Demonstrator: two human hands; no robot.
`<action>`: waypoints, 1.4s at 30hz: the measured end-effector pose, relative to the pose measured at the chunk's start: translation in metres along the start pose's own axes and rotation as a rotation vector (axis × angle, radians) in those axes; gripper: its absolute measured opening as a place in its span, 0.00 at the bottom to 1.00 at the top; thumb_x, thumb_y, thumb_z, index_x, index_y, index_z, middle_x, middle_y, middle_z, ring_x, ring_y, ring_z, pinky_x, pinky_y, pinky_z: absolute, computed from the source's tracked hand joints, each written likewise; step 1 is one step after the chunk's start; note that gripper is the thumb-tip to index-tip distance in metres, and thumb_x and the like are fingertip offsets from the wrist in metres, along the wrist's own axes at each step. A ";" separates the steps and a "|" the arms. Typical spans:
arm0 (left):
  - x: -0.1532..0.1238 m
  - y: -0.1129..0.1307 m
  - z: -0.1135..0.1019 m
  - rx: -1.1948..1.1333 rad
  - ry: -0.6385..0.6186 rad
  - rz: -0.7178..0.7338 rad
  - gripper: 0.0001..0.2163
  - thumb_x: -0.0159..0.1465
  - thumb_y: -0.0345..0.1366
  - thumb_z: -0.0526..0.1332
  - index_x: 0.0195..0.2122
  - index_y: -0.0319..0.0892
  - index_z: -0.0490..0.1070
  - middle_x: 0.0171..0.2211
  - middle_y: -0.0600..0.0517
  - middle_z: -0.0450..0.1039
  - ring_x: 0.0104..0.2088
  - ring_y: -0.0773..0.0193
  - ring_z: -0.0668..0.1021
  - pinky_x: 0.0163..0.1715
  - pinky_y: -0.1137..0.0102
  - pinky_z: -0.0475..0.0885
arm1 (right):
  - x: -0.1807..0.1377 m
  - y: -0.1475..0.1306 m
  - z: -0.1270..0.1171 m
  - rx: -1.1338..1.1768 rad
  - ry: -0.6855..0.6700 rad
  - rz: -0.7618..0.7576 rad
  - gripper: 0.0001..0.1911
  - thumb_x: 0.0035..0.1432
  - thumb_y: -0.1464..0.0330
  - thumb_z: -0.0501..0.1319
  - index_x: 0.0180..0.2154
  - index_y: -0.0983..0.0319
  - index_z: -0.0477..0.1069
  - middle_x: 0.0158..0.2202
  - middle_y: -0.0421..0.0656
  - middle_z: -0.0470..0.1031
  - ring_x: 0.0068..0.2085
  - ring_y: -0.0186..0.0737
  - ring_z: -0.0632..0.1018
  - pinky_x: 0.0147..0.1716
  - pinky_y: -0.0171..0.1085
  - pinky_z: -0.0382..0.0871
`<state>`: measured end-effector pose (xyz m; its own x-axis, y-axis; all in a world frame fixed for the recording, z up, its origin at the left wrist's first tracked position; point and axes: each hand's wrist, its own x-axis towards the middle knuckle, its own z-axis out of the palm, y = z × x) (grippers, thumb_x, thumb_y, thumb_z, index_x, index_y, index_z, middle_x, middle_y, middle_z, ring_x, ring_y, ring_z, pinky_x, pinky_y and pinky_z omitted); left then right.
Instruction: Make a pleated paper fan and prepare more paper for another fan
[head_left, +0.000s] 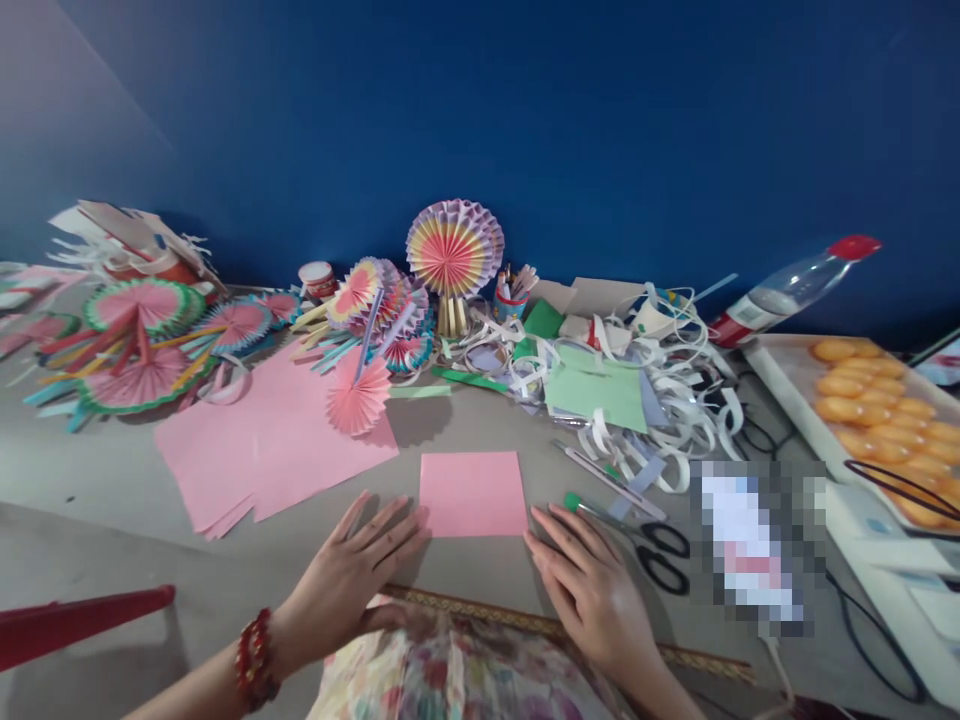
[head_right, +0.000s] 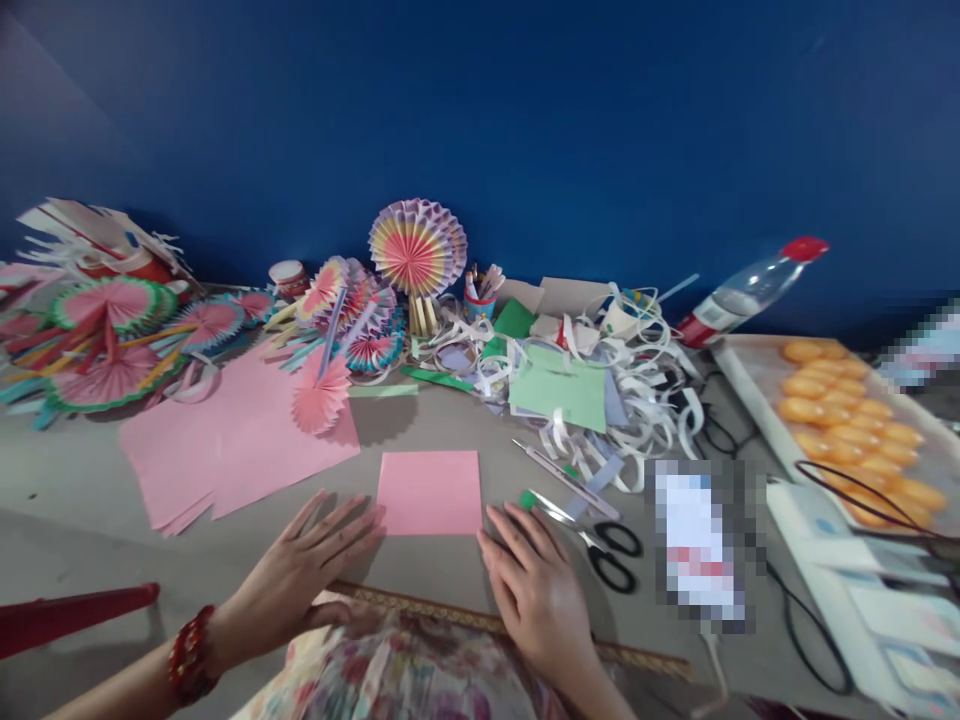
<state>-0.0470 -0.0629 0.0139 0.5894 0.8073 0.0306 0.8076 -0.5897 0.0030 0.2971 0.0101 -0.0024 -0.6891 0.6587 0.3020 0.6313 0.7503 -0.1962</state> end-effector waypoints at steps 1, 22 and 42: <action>-0.003 -0.001 0.000 0.004 -0.004 0.002 0.39 0.66 0.63 0.47 0.70 0.44 0.50 0.69 0.49 0.53 0.70 0.51 0.54 0.68 0.51 0.30 | 0.000 0.000 0.000 -0.002 -0.001 0.001 0.17 0.66 0.71 0.55 0.52 0.56 0.75 0.60 0.43 0.72 0.61 0.49 0.69 0.60 0.52 0.63; -0.005 -0.016 0.001 0.034 0.071 0.097 0.31 0.69 0.56 0.51 0.67 0.44 0.57 0.66 0.49 0.61 0.67 0.55 0.60 0.70 0.55 0.42 | -0.005 0.009 0.002 -0.059 0.016 -0.080 0.20 0.64 0.70 0.56 0.57 0.58 0.71 0.59 0.43 0.72 0.60 0.47 0.71 0.57 0.48 0.68; 0.108 -0.157 -0.059 -0.032 0.556 -0.689 0.16 0.66 0.49 0.58 0.47 0.44 0.73 0.49 0.44 0.72 0.50 0.49 0.74 0.50 0.59 0.68 | -0.001 0.033 0.010 -0.223 0.187 -0.279 0.24 0.57 0.72 0.56 0.54 0.56 0.74 0.54 0.38 0.77 0.52 0.40 0.78 0.49 0.35 0.72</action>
<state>-0.1111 0.1156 0.0760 -0.1300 0.8603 0.4929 0.9735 0.0164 0.2280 0.3147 0.0353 -0.0189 -0.7815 0.3944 0.4834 0.5049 0.8549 0.1188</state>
